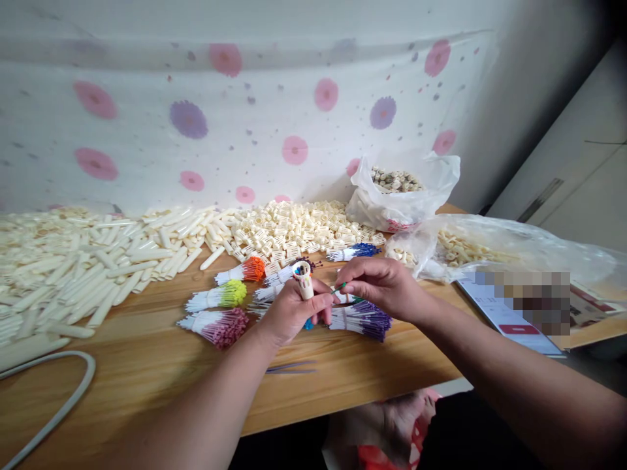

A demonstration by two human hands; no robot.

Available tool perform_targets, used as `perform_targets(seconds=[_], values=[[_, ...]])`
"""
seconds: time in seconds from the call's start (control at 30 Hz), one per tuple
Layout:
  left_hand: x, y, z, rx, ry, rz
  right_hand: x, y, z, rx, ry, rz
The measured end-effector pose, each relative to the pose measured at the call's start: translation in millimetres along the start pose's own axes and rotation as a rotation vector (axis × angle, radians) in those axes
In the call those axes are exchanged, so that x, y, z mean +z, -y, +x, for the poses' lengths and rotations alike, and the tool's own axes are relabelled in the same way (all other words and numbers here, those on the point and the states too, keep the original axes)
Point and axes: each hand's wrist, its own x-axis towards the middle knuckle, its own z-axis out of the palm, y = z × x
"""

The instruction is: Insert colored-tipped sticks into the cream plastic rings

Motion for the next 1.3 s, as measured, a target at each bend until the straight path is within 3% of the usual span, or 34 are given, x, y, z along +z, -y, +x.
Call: perform_targets(seconds=[0.1,0.2,0.3,0.47,0.87,1.07,1.3], values=[[-1.1,1,2,0.077,-0.092,0.111,-5,18,-4,-0.051,-0.047,-0.16],[-3.5,-1,4,0.166,-0.271,0.292,-12,46,-11,-0.18,-0.239,-0.337],[-5.2,-5,4,0.255,-0.319,0.421,-15,78,-20,-0.313,-0.349,-0.461],[-6.4,-6,2,0.37,-0.262,0.512,-10,108,-22,-0.295,-0.204,-0.623],[-6.2,-3,5,0.426,-0.254,0.528,10,91,-14,-0.458,-0.192,-0.712],[-6.2,-1,5,0.445,-0.252,0.529,20,74,-9,-0.424,-0.214,-0.658],[-9.6,-6,3,0.499,-0.257,0.673,26,48,-6,-0.283,-0.295,-0.6]])
